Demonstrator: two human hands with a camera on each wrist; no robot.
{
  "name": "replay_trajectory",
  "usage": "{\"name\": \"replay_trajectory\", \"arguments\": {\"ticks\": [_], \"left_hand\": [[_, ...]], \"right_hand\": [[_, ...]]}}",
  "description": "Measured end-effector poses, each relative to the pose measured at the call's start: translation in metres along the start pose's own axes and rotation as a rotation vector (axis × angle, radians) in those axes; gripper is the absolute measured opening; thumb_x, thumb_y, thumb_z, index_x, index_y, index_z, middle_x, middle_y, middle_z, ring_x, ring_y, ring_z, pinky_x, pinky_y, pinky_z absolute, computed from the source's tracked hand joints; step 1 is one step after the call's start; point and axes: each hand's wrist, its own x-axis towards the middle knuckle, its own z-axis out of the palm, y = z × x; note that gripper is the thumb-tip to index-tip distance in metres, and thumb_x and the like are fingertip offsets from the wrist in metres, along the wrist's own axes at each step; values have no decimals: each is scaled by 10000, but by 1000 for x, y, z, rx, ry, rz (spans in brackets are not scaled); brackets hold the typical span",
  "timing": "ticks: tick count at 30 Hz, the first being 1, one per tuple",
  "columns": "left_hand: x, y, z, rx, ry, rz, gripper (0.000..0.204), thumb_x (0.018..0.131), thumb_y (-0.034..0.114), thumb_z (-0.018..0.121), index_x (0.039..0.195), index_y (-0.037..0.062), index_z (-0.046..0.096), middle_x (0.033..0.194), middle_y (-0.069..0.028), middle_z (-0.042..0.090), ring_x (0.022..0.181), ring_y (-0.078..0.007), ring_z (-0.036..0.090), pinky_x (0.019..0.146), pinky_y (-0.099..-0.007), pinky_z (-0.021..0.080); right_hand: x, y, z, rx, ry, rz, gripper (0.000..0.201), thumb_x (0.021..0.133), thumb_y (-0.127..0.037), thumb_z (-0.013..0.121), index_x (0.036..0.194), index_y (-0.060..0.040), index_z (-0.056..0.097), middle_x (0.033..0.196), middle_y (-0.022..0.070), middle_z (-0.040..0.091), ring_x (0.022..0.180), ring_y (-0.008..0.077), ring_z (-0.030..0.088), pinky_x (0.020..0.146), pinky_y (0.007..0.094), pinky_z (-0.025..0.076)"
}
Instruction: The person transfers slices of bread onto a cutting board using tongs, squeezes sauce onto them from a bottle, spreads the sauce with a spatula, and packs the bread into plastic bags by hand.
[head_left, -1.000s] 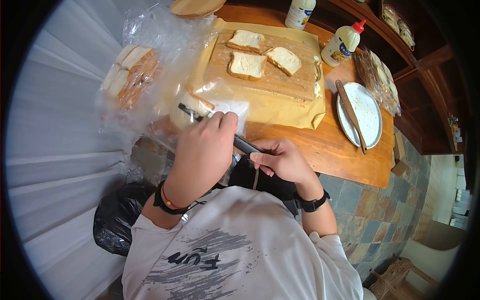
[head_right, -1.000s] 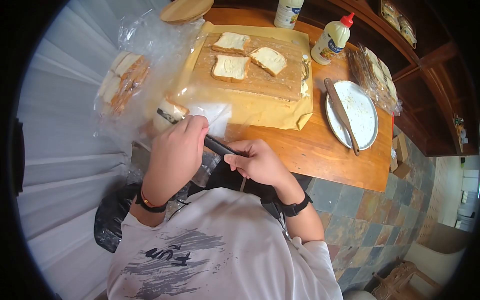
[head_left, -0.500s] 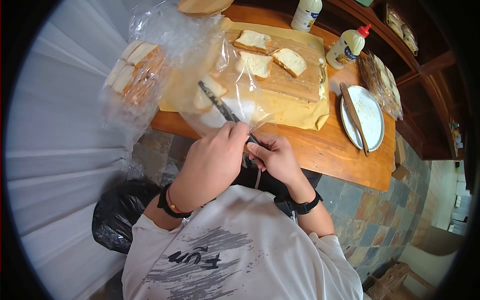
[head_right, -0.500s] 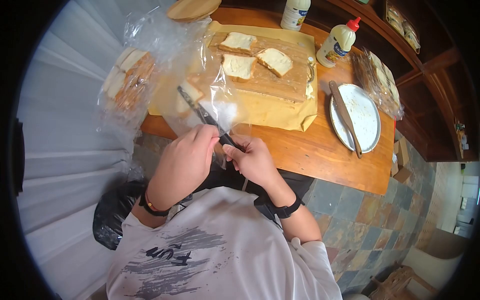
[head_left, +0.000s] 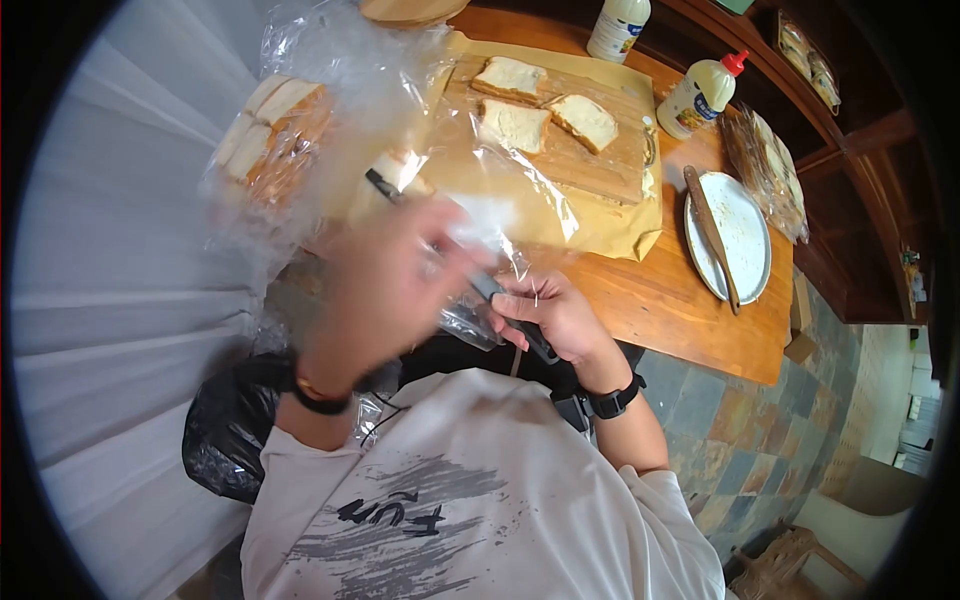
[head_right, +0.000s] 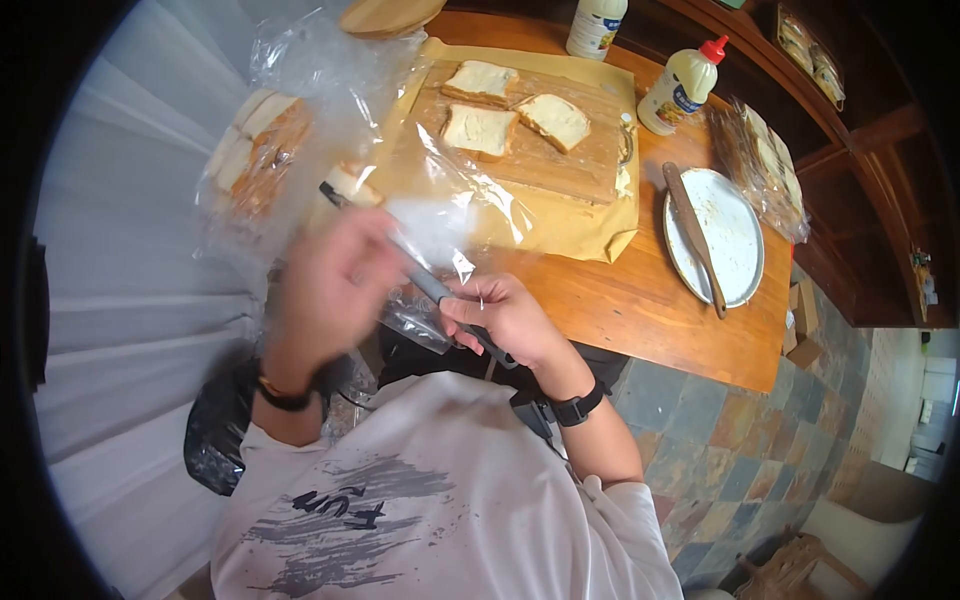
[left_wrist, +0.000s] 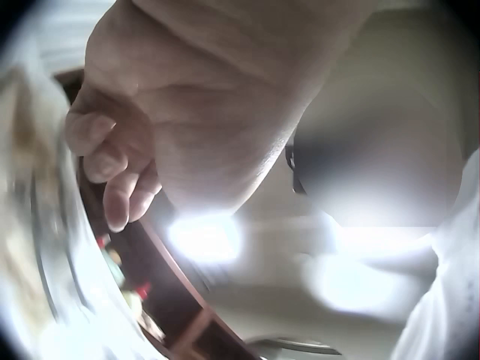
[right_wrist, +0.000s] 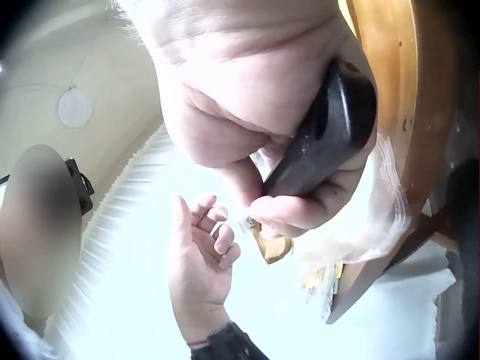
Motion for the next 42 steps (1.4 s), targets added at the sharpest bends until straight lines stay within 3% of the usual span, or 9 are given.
{"name": "replay_trajectory", "arguments": {"ticks": [2,4,11,13,23,32,34,37,42], "left_hand": [[24,-26,-36,162,226,-120,237,1004,184,679,1161,8,659,968,-63,701,854,-120,643,752,-297,522],[47,-77,-56,237,395,-97,288,1022,215,655,1183,-22,629,1055,-113,697,991,-221,665,846,-327,518],[57,-95,-64,-397,-78,-430,248,1078,224,587,1151,-1,664,960,3,698,840,-49,614,739,-233,497],[57,-101,-62,-453,-168,-379,215,1082,204,574,1048,26,690,831,53,637,615,15,431,551,-165,329],[55,-112,-35,-695,76,-365,207,1056,194,623,1057,17,730,841,8,666,641,-52,569,574,-206,442],[62,-110,-2,-394,257,-458,309,985,235,721,1168,-13,692,955,-46,693,694,-101,626,613,-244,492],[50,-105,10,141,463,-142,357,938,239,758,1172,-10,654,995,-89,681,787,-191,672,702,-319,538],[21,-51,32,106,39,-89,414,905,279,774,1149,1,588,1094,-171,641,902,-376,681,786,-464,546],[0,3,69,174,-210,-31,367,915,318,766,1075,37,593,997,-148,603,894,-349,680,704,-439,550]], "right_hand": [[-3,3,-6,-81,-16,-26,206,1015,-127,668,877,23,698,734,36,644,555,88,539,513,250,410],[-7,2,-9,-167,-39,-54,215,1020,-149,669,891,20,698,744,33,643,560,84,536,513,246,403],[-33,-22,-25,-403,-4,16,102,985,-83,720,978,19,714,701,-15,598,564,56,469,534,239,378],[-42,-35,-25,-496,64,62,138,972,-83,735,1060,23,730,722,-12,617,580,51,482,540,238,389],[-35,-25,-40,-468,-49,108,171,992,-110,689,869,7,704,672,-15,609,556,54,502,517,244,412],[-31,-20,-35,-544,257,300,231,992,-138,648,802,-9,672,674,3,637,537,69,552,495,240,437],[-31,-21,-30,-577,295,298,213,976,-140,641,813,-7,678,700,11,656,552,76,570,502,239,456],[-33,-22,-21,-590,328,311,202,970,-135,640,829,1,686,717,17,666,561,81,581,501,239,458],[-36,-18,-4,-554,304,291,209,990,-158,651,992,38,724,722,29,649,579,93,603,507,260,482]]}}
